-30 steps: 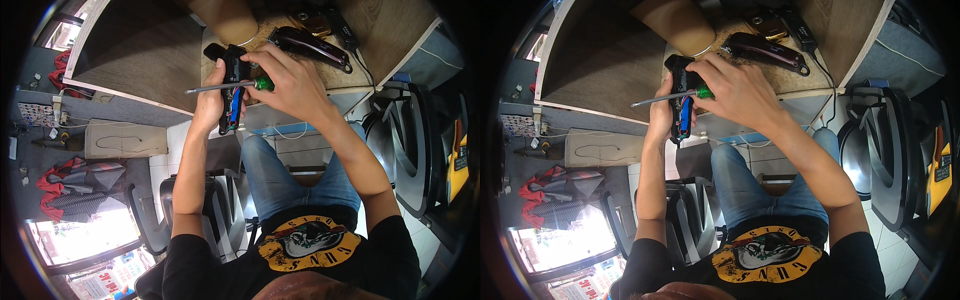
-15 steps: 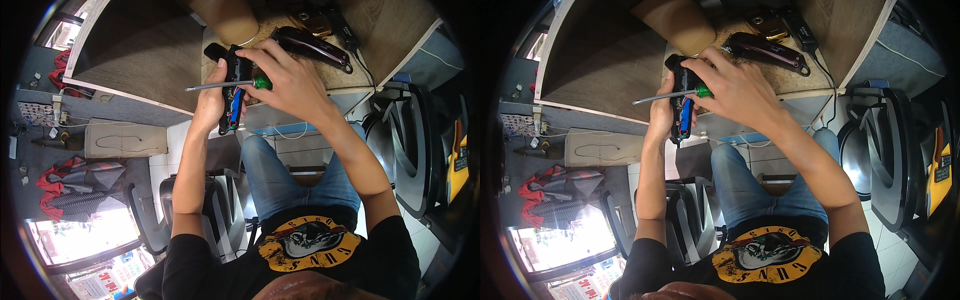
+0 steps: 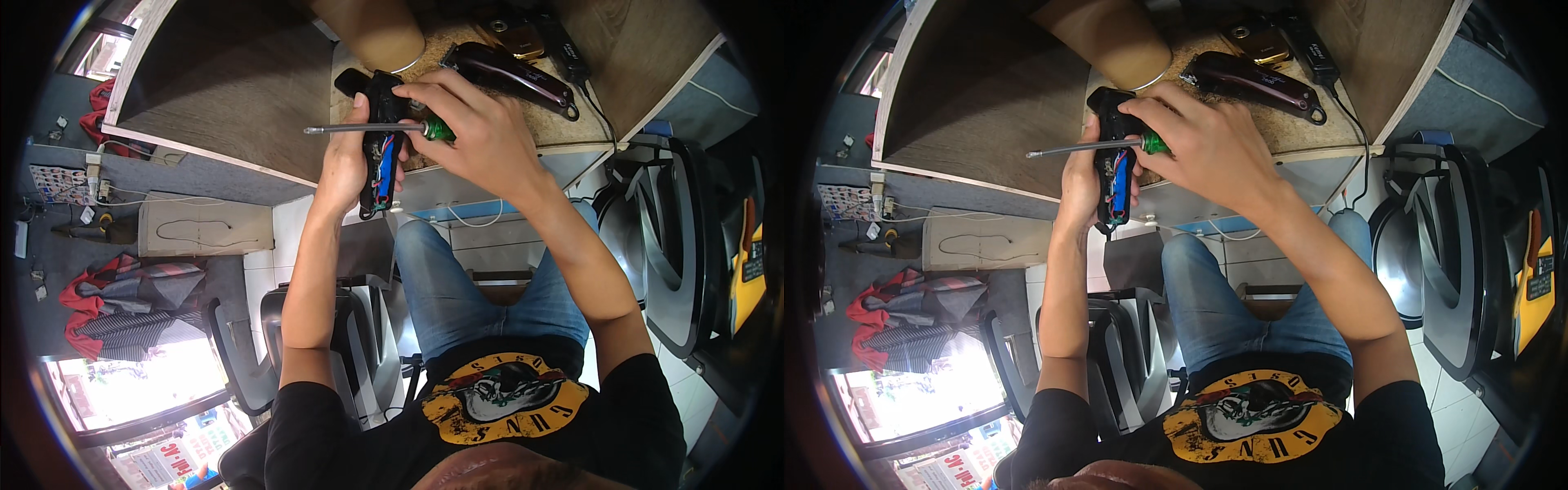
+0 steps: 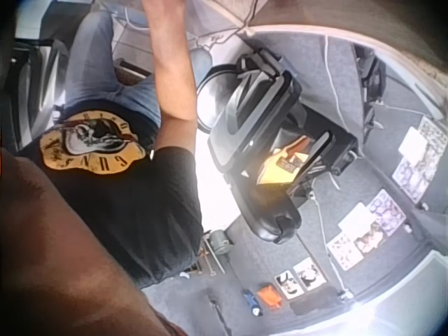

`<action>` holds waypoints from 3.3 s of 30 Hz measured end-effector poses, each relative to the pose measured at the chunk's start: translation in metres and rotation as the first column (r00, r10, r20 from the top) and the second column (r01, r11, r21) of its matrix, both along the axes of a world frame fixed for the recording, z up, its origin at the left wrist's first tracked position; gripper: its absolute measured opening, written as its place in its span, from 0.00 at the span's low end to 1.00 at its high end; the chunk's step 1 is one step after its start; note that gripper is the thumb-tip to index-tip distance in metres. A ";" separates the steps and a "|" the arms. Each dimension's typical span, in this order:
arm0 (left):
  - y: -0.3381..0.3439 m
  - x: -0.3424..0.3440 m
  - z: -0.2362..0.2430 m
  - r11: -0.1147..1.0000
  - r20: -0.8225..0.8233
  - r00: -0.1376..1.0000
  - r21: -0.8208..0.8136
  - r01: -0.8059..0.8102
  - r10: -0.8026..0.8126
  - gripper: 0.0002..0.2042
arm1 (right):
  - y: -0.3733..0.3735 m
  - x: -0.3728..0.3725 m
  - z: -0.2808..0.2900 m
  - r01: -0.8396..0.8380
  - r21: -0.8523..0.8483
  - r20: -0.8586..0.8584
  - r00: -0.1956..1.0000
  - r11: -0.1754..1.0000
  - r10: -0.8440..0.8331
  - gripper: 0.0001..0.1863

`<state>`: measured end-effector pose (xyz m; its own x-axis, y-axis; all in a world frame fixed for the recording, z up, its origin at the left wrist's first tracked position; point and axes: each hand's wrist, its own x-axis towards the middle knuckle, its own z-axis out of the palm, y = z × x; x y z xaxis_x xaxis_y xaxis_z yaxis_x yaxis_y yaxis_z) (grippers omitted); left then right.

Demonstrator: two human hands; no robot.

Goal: The person unscrews the casing of a hair clipper using a screwdriver and then removes an internal component by hand.

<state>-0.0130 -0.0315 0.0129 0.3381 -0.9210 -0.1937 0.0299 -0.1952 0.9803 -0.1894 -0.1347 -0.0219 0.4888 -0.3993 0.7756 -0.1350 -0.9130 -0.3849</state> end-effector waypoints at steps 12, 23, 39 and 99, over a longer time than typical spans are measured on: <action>0.000 -0.001 0.003 1.000 0.045 0.999 -0.006 0.018 -0.018 0.34 | 0.006 -0.004 0.013 -0.012 -0.004 -0.142 0.990 1.000 0.011 0.31; 0.001 -0.001 0.005 1.000 0.031 1.000 0.025 0.005 -0.006 0.33 | 0.006 -0.004 0.012 -0.067 0.038 -0.164 0.984 0.997 0.073 0.27; 0.003 0.000 0.002 1.000 0.059 0.998 0.011 0.025 -0.025 0.35 | 0.002 -0.001 0.012 -0.002 0.185 -0.133 0.991 0.983 0.027 0.30; 0.003 0.001 0.001 0.997 0.134 0.989 -0.014 0.071 -0.069 0.31 | 0.005 0.003 0.016 0.012 0.164 -0.139 0.990 0.986 0.011 0.29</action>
<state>-0.0121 -0.0284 0.0143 0.2946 -0.9462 -0.1339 -0.1146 -0.1741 0.9780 -0.1861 -0.1295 -0.0056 0.5871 -0.5160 0.6238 -0.1986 -0.8388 -0.5069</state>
